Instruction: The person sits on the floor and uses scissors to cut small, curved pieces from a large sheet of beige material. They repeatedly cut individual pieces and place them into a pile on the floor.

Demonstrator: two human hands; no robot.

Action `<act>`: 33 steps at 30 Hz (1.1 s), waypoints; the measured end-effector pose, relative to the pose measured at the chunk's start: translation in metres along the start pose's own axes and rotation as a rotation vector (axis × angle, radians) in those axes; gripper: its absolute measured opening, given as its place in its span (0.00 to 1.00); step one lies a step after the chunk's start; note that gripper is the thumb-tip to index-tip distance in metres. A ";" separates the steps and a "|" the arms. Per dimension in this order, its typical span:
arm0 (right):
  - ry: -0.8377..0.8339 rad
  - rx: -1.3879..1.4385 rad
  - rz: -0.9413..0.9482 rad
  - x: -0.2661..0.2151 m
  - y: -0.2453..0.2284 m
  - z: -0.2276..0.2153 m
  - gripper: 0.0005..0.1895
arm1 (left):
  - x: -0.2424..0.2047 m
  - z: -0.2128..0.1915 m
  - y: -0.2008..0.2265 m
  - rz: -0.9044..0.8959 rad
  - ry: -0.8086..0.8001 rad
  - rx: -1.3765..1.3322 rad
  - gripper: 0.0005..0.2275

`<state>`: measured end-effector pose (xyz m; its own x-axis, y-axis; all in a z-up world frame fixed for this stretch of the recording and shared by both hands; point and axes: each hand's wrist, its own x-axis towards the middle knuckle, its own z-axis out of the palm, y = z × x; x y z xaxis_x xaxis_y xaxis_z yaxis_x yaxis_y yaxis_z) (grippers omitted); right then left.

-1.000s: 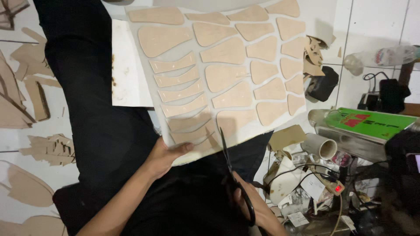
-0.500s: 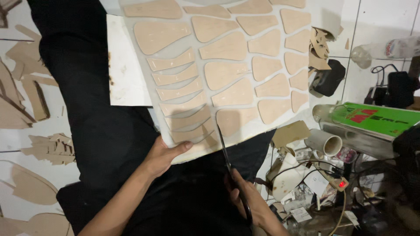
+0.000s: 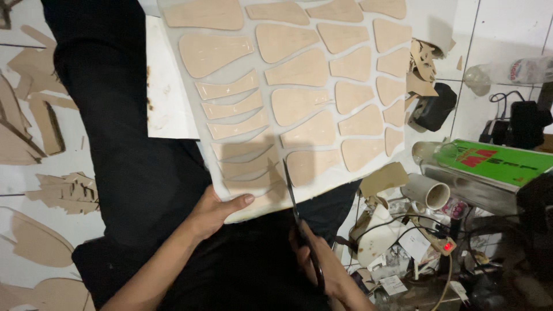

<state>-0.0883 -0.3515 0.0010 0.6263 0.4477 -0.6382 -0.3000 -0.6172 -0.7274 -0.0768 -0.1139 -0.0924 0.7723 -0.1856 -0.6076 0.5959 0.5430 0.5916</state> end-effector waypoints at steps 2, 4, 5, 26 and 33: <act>0.002 0.035 0.007 0.009 -0.011 -0.004 0.36 | -0.002 0.003 0.007 -0.012 -0.002 0.021 0.24; 0.012 0.034 0.012 0.009 -0.019 -0.004 0.35 | 0.002 -0.002 0.004 -0.004 -0.019 0.013 0.25; 0.026 0.034 0.029 0.008 -0.023 -0.004 0.33 | 0.003 -0.004 0.001 -0.005 -0.042 0.001 0.25; -0.006 0.136 0.180 0.022 -0.063 -0.025 0.36 | 0.008 -0.007 0.017 -0.099 0.129 -0.053 0.24; -0.097 -0.056 0.282 0.063 -0.079 -0.032 0.43 | 0.011 -0.006 0.015 -0.043 0.059 -0.106 0.26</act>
<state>-0.0019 -0.2953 0.0264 0.4518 0.3115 -0.8360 -0.4104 -0.7595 -0.5048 -0.0605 -0.1029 -0.0937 0.7304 -0.1634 -0.6632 0.5991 0.6197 0.5071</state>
